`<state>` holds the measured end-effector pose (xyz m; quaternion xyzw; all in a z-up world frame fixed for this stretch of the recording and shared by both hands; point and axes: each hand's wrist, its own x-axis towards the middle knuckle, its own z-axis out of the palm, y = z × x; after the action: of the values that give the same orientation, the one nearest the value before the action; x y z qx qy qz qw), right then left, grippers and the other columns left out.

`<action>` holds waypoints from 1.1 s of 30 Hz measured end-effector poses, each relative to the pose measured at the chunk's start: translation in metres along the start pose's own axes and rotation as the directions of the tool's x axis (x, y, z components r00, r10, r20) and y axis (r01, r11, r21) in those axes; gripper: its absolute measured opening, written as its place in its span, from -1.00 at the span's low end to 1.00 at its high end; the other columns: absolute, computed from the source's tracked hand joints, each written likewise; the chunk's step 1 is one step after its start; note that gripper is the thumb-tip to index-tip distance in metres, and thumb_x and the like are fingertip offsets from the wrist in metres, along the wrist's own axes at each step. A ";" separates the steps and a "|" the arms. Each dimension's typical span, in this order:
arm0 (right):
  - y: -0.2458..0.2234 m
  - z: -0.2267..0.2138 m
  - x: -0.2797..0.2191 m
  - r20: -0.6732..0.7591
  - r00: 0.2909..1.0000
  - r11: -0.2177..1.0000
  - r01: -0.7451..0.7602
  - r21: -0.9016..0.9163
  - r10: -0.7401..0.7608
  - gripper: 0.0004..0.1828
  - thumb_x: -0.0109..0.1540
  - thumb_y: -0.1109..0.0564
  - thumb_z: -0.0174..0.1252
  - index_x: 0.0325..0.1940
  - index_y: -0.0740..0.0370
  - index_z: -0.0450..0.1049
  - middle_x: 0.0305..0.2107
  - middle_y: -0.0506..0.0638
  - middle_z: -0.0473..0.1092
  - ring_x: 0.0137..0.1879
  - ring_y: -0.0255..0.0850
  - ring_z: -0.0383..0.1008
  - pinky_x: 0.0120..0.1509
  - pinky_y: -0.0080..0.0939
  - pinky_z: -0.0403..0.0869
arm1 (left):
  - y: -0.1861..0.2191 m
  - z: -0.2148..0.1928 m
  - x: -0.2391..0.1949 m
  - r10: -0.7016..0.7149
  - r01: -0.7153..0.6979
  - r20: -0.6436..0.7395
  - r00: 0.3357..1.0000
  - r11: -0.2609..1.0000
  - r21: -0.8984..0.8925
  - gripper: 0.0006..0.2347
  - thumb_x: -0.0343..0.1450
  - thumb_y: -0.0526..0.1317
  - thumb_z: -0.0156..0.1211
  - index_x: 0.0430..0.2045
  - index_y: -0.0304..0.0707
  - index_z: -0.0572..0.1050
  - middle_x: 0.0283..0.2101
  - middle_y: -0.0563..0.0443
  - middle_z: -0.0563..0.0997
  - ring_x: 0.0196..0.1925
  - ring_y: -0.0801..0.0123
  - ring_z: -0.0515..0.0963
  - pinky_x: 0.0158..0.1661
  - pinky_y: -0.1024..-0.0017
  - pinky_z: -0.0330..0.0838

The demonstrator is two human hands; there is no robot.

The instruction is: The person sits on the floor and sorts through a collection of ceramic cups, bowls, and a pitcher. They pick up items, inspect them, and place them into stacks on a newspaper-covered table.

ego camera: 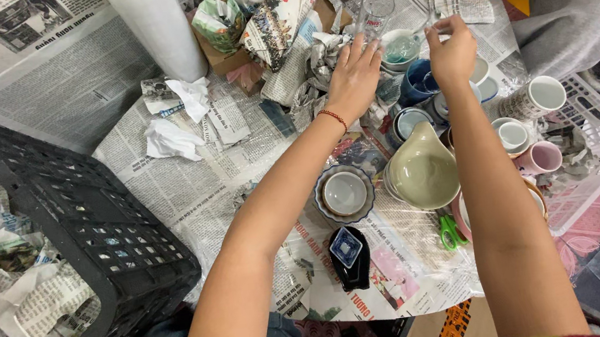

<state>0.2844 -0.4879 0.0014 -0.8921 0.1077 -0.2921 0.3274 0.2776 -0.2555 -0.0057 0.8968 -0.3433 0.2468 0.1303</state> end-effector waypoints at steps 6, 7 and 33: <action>0.042 0.009 0.004 0.070 0.997 0.997 -0.010 -0.072 0.015 -0.70 0.22 0.03 0.42 -0.13 0.27 0.55 -0.10 0.37 0.46 0.09 0.25 0.44 0.19 0.12 0.37 | 0.000 -0.012 -0.006 0.059 -0.058 -0.004 0.998 0.996 0.070 -0.68 0.41 -0.32 0.10 0.06 -0.40 0.51 0.27 -0.14 0.46 0.42 -0.02 0.26 0.35 0.11 0.13; 0.043 0.008 0.000 0.070 0.997 0.998 -0.002 -0.064 0.007 -0.69 0.23 0.04 0.41 -0.09 0.27 0.54 -0.09 0.36 0.45 0.12 0.25 0.42 0.23 0.12 0.36 | 0.000 -0.013 -0.008 0.052 -0.052 -0.007 0.999 0.998 0.041 -0.68 0.42 -0.32 0.10 0.06 -0.39 0.51 0.27 -0.13 0.46 0.42 -0.01 0.26 0.35 0.10 0.14; -0.257 -0.063 -0.320 0.530 0.705 0.876 0.304 0.373 -0.471 -0.35 0.17 0.17 0.32 0.33 0.23 0.32 0.30 0.21 0.29 0.42 0.20 0.26 0.49 0.05 0.26 | 0.000 -0.253 -0.279 -0.323 0.356 0.151 0.934 0.837 -0.414 -0.60 0.42 -0.34 0.22 0.19 -0.25 0.39 0.18 -0.15 0.51 0.27 -0.01 0.44 0.26 0.14 0.32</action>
<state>-0.0107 -0.2020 0.0628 -0.8894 -0.2332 -0.0649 0.3878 0.0089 0.0006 0.0599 0.8999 -0.2297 0.1029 0.3560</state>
